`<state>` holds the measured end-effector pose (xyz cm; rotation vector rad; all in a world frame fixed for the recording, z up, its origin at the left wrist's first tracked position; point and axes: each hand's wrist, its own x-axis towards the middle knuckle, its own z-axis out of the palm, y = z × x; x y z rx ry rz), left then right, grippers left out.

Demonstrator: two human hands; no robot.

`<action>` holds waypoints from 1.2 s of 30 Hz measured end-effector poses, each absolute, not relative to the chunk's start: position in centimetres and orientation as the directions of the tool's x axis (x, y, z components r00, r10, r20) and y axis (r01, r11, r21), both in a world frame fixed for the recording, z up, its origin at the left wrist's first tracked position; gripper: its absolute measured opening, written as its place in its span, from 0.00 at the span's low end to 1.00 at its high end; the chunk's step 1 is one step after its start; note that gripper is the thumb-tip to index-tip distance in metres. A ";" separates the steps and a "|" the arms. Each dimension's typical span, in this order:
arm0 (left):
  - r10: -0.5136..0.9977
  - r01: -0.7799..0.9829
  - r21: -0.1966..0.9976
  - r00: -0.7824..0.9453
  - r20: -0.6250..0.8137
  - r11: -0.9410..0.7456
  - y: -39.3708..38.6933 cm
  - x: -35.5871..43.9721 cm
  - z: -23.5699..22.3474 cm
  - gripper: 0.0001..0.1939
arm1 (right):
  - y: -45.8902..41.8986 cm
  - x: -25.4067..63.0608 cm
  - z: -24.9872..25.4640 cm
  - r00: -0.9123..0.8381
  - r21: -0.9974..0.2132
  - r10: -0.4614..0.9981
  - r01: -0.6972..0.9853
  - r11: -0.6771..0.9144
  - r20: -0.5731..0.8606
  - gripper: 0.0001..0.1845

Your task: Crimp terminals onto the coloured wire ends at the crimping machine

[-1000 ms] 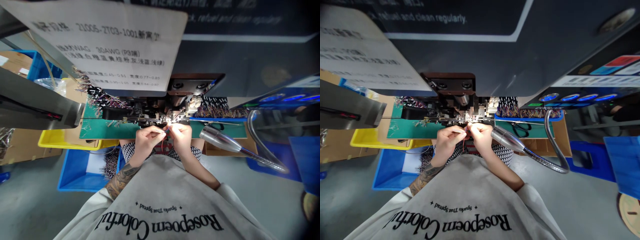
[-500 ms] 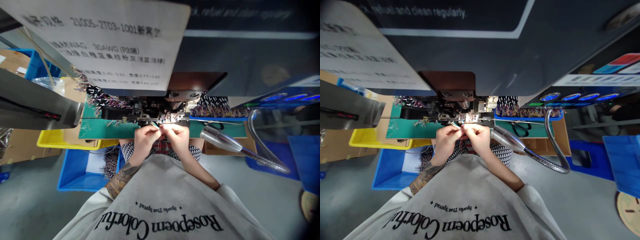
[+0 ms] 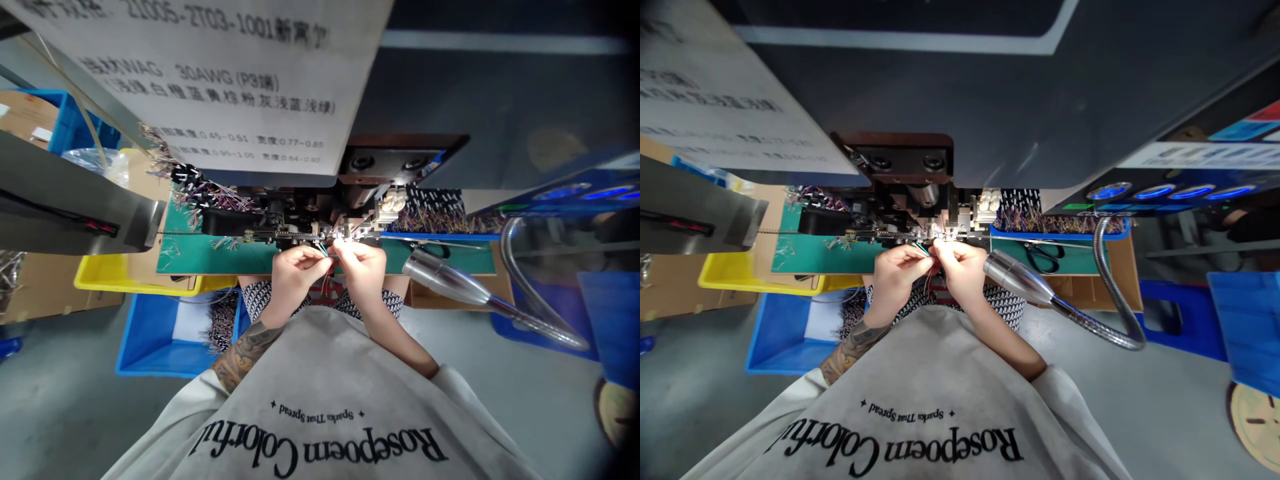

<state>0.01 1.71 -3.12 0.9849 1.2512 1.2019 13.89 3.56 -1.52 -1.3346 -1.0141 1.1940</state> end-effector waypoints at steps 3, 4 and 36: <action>0.986 -0.106 0.986 -0.090 -0.142 0.132 1.8 0.0 -3.1 0.09 | 3.5 13.8 -1.7 0.161 -0.993 0.980 -0.048 -0.112 -0.118 0.17; 0.986 -0.099 0.987 -0.099 -0.137 0.127 1.8 -0.1 -3.1 0.09 | 3.5 13.8 -1.7 0.165 -0.992 0.979 -0.055 -0.111 -0.119 0.16; 0.991 -0.052 0.992 -0.068 -0.119 0.116 2.0 -0.1 -2.7 0.08 | 3.2 13.9 -1.8 0.148 -0.997 0.986 -0.039 -0.071 -0.076 0.16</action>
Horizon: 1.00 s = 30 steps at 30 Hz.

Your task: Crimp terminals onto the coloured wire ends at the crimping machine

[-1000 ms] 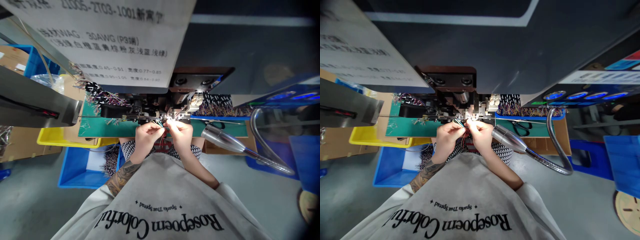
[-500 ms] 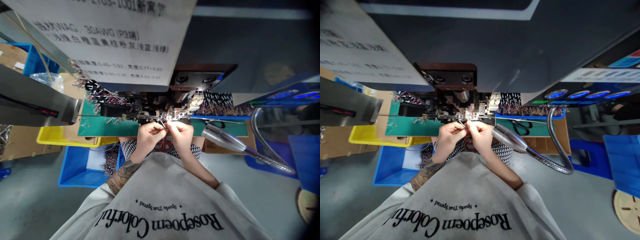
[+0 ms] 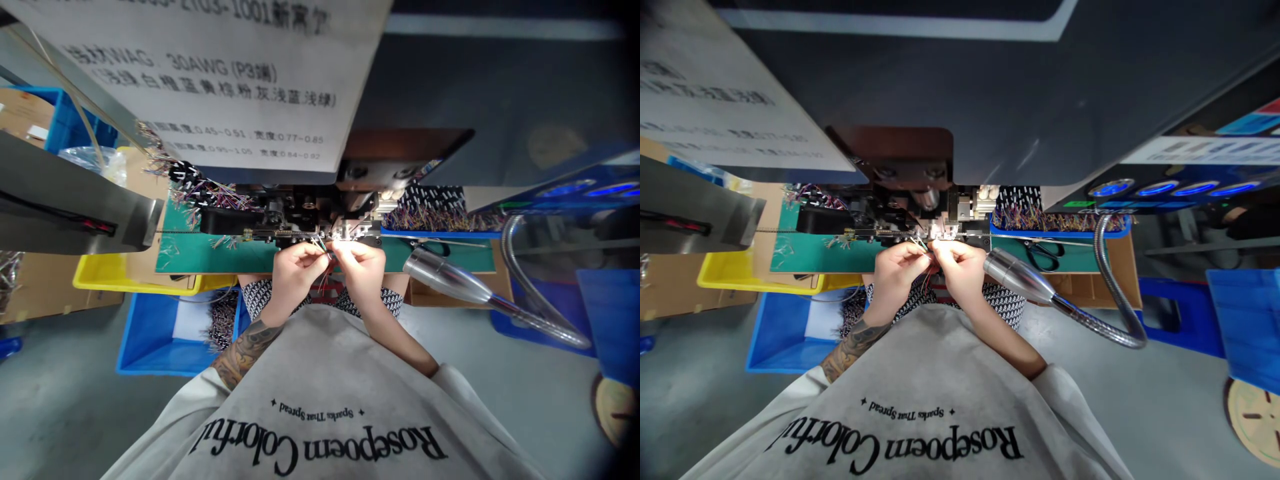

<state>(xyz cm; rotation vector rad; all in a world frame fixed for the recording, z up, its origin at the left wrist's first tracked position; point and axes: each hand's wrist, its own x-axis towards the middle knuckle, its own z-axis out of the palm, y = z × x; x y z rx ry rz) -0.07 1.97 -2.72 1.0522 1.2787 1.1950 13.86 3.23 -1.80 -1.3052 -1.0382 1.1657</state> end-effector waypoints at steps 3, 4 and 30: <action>0.990 -0.053 0.990 -0.051 -0.134 0.132 1.9 -0.1 -2.7 0.06 | 3.0 14.0 -2.0 0.093 -0.998 0.994 -0.015 -0.061 -0.062 0.13; 0.989 -0.050 0.989 -0.047 -0.140 0.137 1.9 -0.2 -2.7 0.05 | 3.0 14.0 -2.0 0.086 -0.998 0.995 -0.011 -0.058 -0.059 0.12; 0.993 -0.140 0.984 -0.036 -0.113 0.107 2.1 0.4 -1.8 0.07 | 2.9 13.7 -1.9 0.241 -0.996 0.970 0.081 0.021 0.041 0.16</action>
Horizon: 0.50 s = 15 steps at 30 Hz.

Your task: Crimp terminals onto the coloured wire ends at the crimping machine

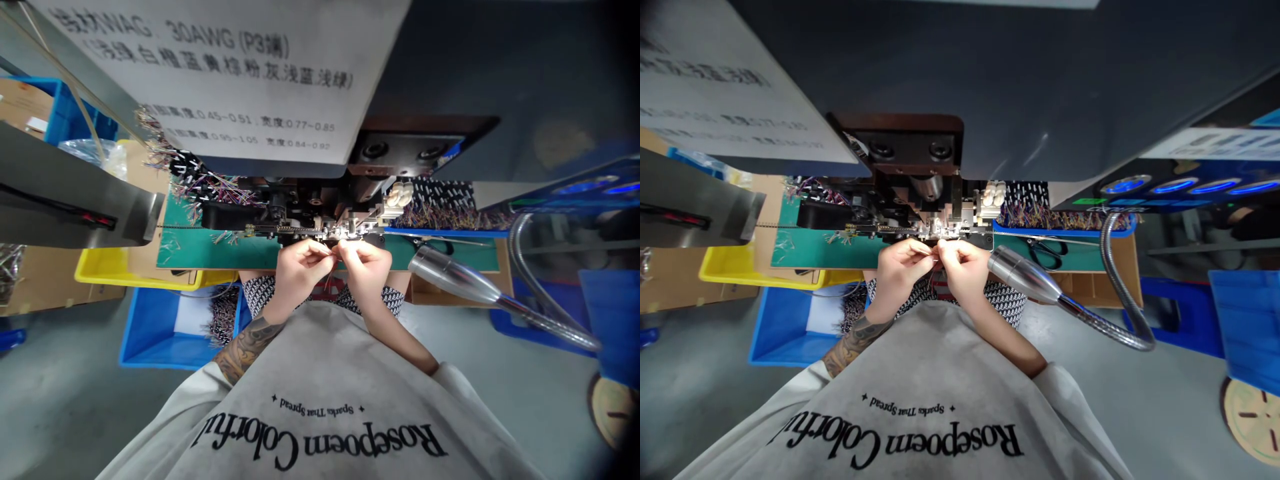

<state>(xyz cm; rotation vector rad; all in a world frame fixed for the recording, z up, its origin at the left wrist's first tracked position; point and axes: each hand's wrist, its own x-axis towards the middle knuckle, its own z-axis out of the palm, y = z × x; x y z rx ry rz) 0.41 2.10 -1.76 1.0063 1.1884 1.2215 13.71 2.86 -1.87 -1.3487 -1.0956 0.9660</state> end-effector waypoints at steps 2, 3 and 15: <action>0.994 -0.118 0.988 -0.044 -0.104 0.098 2.1 0.4 -1.7 0.07 | 3.1 13.7 -1.8 0.230 -0.999 0.973 0.053 -0.007 0.006 0.18; 0.994 -0.106 0.990 -0.050 -0.100 0.095 2.1 0.4 -1.6 0.08 | 3.2 13.7 -1.7 0.224 -0.999 0.975 0.040 -0.016 -0.007 0.18; 0.983 -0.057 0.985 -0.082 -0.164 0.160 1.9 -0.1 -2.4 0.07 | 3.1 13.6 -2.3 0.164 -1.000 0.986 0.014 -0.022 -0.019 0.12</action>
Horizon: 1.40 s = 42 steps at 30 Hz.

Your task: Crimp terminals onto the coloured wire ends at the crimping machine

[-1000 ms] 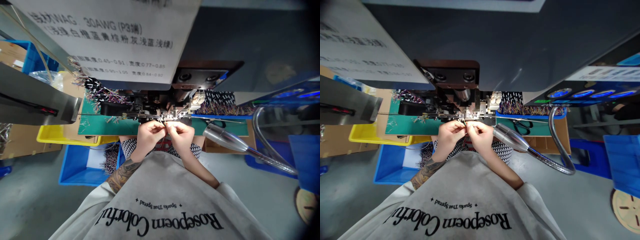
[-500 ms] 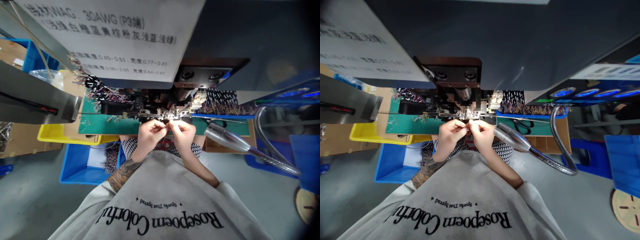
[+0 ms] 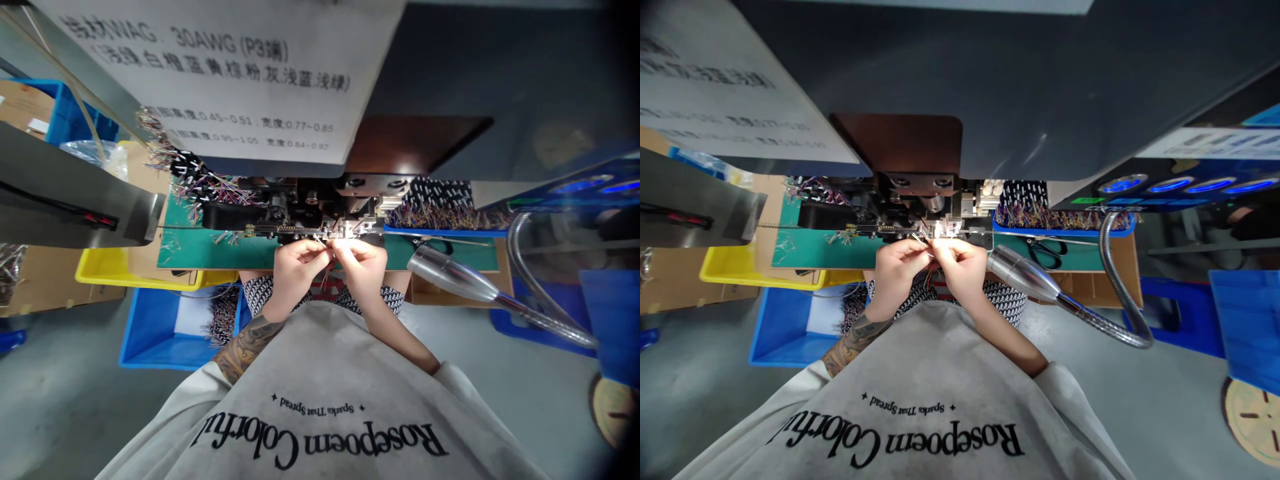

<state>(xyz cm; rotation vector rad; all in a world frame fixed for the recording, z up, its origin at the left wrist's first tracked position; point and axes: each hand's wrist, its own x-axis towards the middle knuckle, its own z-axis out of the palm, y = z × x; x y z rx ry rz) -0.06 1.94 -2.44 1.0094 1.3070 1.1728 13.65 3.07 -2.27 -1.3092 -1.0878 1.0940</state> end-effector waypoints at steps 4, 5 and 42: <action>0.985 -0.041 0.986 -0.060 -0.164 0.161 2.0 -0.1 -2.3 0.06 | 2.8 13.6 -2.4 0.164 -1.000 0.986 -0.004 -0.004 -0.005 0.09; 0.986 -0.046 0.987 -0.056 -0.156 0.153 2.0 -0.1 -2.2 0.07 | 2.8 13.6 -2.4 0.185 -1.000 0.983 -0.002 -0.001 -0.001 0.10; 0.985 -0.076 0.989 -0.103 -0.138 0.130 2.0 0.0 -2.6 0.09 | 3.3 13.2 -2.6 0.268 -0.999 0.963 0.017 -0.031 -0.026 0.16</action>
